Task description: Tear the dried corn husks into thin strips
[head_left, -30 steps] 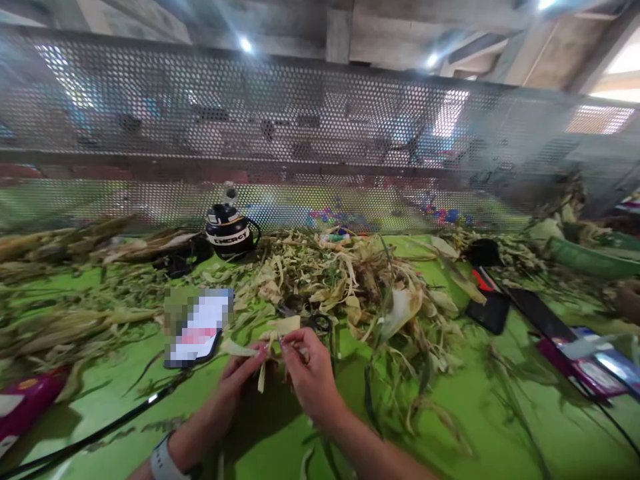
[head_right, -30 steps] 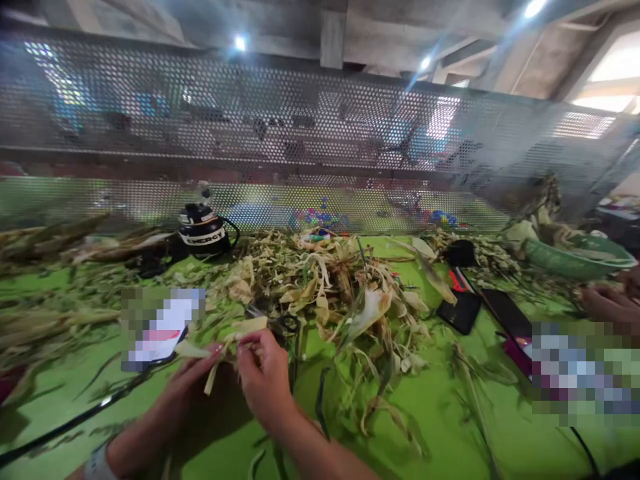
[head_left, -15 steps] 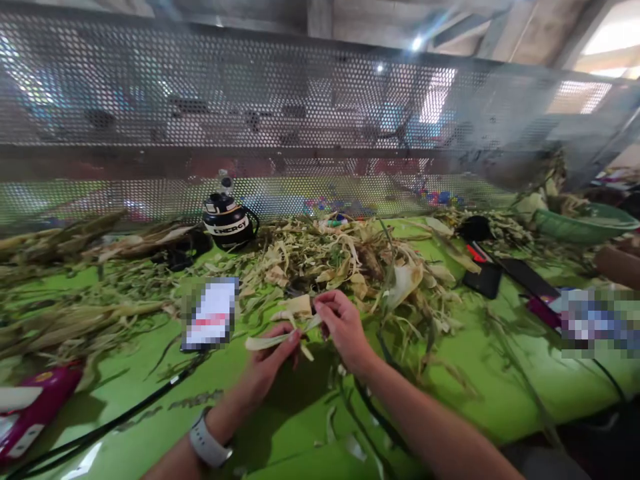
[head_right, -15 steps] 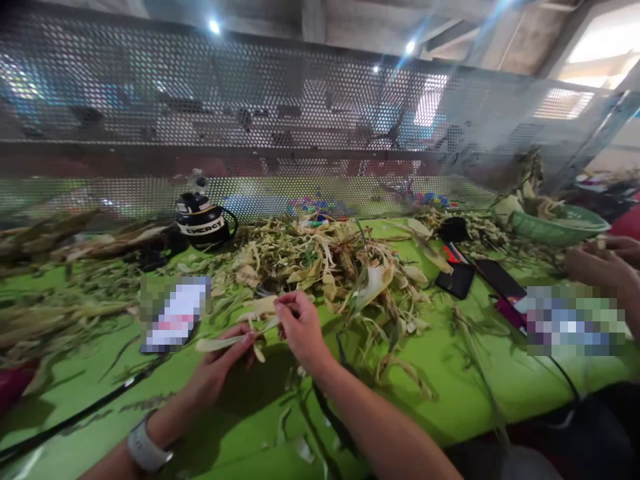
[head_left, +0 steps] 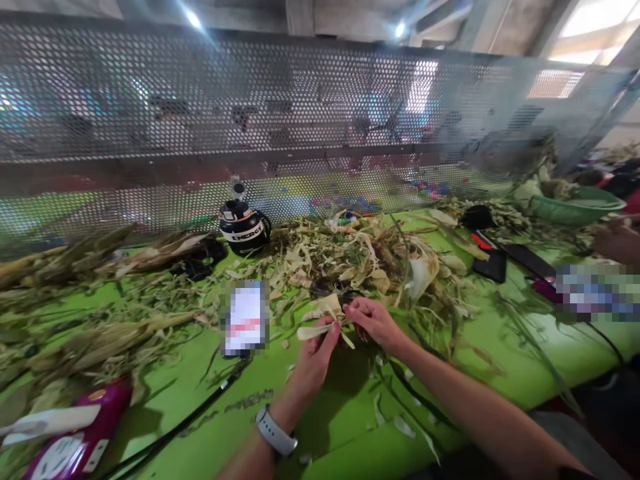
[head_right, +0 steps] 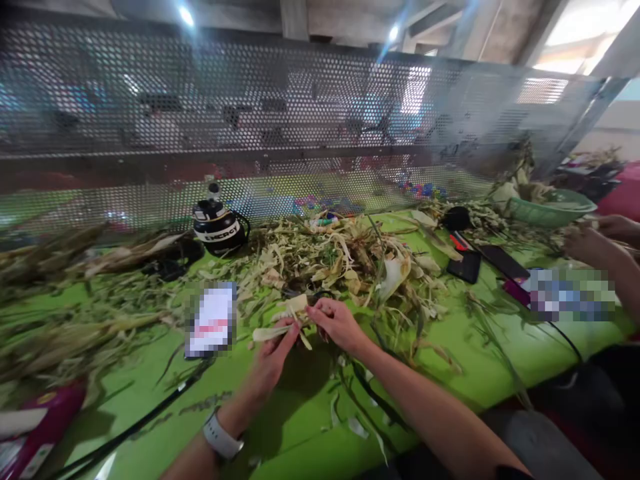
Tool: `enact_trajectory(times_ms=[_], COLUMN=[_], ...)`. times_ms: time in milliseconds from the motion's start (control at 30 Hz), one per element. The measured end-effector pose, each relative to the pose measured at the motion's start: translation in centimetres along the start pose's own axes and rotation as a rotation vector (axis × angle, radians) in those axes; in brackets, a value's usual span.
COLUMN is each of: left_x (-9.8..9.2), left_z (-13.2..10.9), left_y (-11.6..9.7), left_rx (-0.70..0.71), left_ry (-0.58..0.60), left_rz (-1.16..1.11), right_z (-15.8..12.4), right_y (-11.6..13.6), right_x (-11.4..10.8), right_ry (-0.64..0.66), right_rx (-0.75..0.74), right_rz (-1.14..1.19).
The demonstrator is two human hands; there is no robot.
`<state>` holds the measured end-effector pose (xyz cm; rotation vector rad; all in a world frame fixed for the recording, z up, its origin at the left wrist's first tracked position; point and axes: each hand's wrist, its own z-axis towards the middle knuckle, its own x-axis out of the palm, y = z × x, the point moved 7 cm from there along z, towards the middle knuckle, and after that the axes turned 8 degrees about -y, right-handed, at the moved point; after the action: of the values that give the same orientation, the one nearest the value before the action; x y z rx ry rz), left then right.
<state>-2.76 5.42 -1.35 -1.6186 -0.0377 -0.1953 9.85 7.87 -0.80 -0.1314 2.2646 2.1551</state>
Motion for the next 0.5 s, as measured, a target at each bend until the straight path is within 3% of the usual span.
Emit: enact_trajectory(times_ms=[167, 367, 500], left_x=[-0.3, 0.4, 0.6], left_z=[0.0, -0.3, -0.7], left_y=[-1.0, -1.7, -1.7], left_rx=[0.051, 0.055, 0.055], left_ry=[-0.001, 0.146, 0.167], left_rz=[0.100, 0.263, 0.272], right_z=[-0.2, -0.3, -0.3], right_y=[0.7, 1.7, 3.5], right_x=[-0.3, -0.4, -0.4], right_ry=[-0.074, -0.104, -0.091], right_rx=[-0.110, -0.218, -0.225], right_rz=[-0.158, -0.139, -0.140])
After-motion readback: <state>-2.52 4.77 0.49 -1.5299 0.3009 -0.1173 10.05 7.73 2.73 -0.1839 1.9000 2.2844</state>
